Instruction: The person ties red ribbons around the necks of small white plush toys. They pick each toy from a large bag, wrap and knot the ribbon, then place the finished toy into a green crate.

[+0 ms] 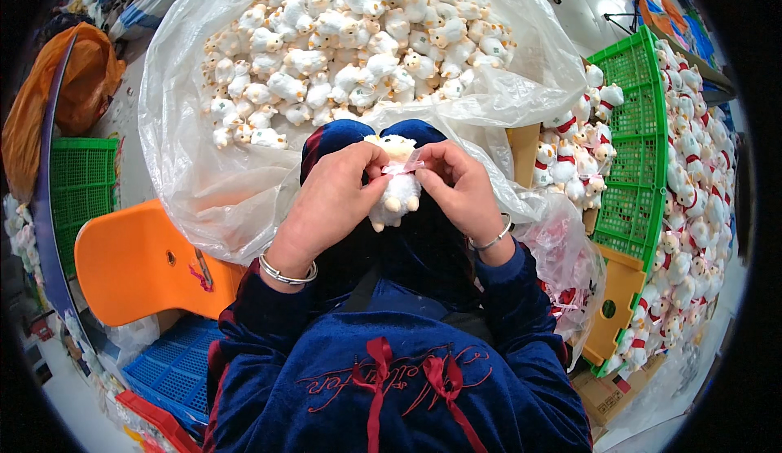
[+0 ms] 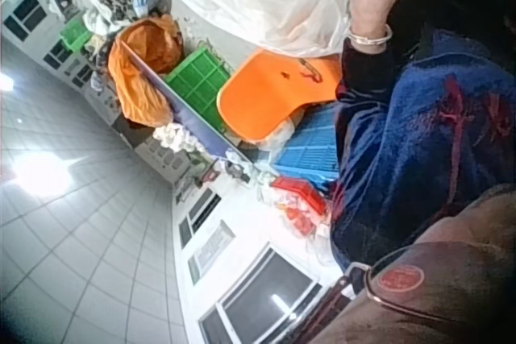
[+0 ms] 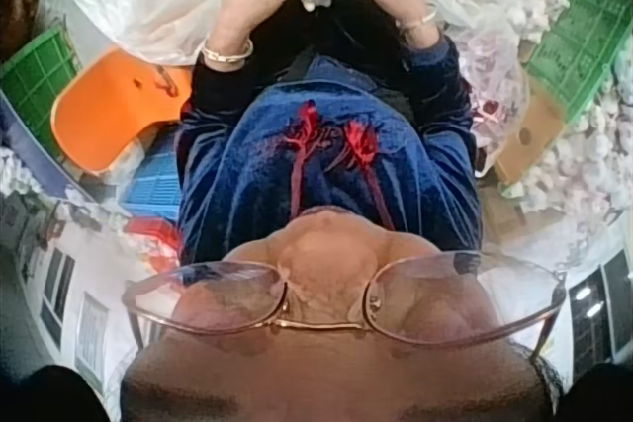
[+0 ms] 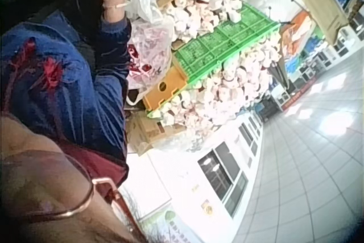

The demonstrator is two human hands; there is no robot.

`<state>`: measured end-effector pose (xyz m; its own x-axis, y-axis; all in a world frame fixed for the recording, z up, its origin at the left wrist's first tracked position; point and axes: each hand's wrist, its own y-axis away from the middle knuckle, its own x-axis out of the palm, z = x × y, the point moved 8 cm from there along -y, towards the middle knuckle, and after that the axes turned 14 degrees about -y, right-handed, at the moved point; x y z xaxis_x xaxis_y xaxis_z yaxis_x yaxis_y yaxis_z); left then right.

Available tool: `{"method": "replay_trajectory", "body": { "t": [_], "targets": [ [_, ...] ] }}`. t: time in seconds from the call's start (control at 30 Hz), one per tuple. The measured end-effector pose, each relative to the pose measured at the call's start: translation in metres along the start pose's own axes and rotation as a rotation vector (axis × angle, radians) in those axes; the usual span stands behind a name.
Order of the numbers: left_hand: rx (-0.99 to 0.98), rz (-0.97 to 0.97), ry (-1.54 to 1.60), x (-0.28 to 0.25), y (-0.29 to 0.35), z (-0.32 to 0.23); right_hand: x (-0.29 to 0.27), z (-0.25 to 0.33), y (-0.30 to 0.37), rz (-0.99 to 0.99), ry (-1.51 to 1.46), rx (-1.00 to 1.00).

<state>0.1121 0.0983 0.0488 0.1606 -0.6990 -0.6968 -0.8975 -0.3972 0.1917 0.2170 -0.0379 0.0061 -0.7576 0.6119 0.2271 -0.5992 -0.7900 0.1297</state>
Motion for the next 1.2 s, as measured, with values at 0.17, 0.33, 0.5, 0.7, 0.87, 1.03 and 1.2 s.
{"method": "replay_trajectory", "body": {
  "t": [0.17, 0.33, 0.5, 0.7, 0.87, 1.03, 1.2],
  "targets": [
    [-0.021, 0.050, 0.078, 0.003, -0.001, -0.002, 0.008, 0.030, 0.000, -0.021, 0.238, -0.161],
    [-0.110, 0.007, 0.076, 0.005, -0.003, 0.012, 0.012, 0.033, 0.005, 0.037, 0.321, -0.298],
    [-0.081, 0.020, 0.034, 0.006, -0.005, 0.008, 0.014, 0.025, 0.021, 0.072, 0.392, -0.374],
    [0.065, -0.025, -0.085, 0.000, -0.008, -0.006, 0.012, 0.018, 0.032, 0.071, 0.465, -0.484],
    [0.091, -0.092, -0.140, -0.003, -0.011, -0.016, 0.014, 0.018, 0.028, 0.142, 0.484, -0.483],
    [-0.005, -0.073, -0.074, 0.005, -0.014, -0.010, 0.016, 0.029, 0.022, 0.222, 0.429, -0.388],
    [-0.079, -0.041, 0.059, 0.012, -0.011, -0.003, 0.012, 0.029, 0.016, 0.163, 0.419, -0.208]
  ]
}}
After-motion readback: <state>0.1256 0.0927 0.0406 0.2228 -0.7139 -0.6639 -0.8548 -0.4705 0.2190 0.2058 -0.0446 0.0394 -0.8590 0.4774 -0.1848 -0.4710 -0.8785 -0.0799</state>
